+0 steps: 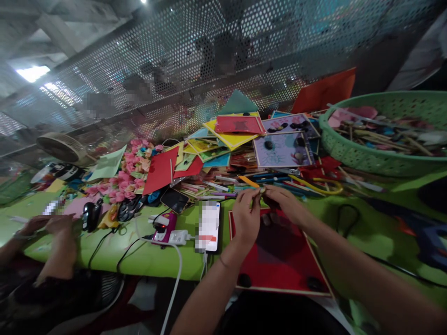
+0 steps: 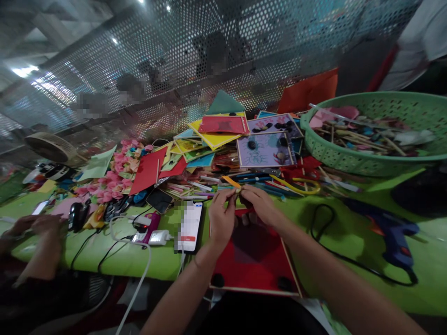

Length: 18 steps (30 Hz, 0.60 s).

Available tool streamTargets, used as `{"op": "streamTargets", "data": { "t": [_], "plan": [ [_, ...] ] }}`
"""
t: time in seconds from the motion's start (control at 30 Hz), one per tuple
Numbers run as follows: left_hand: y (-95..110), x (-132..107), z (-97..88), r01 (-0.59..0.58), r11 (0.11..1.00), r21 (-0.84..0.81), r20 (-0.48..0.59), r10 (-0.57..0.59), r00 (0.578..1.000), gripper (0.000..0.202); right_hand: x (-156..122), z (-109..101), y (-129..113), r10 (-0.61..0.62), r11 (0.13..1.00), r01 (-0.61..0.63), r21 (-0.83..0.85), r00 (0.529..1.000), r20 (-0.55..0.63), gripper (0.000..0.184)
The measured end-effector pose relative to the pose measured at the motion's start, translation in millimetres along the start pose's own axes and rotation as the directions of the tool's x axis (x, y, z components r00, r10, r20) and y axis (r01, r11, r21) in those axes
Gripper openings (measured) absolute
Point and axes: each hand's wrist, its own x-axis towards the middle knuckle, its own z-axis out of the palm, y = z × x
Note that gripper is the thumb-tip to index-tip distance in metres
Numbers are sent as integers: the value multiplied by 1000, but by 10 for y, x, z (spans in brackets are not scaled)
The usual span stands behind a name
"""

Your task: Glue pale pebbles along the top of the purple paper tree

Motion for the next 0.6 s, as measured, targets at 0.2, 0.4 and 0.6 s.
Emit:
{"op": "streamTargets", "data": {
  "t": [0.2, 0.4, 0.6],
  "plan": [
    [36, -6, 6, 175, 983, -60, 79, -170, 982, 14, 6, -57, -16, -160, 948, 114, -299, 978, -134, 25],
    [84, 69, -14, 384, 906, -177, 133, -365, 921, 19, -31, -10, -78, -308, 853, 227, -470, 946, -102, 17],
    [57, 94, 3, 550, 745, -377, 191, -518, 834, 18, -23, -35, -35, -302, 863, 236, -446, 950, -82, 21]
  ]
}}
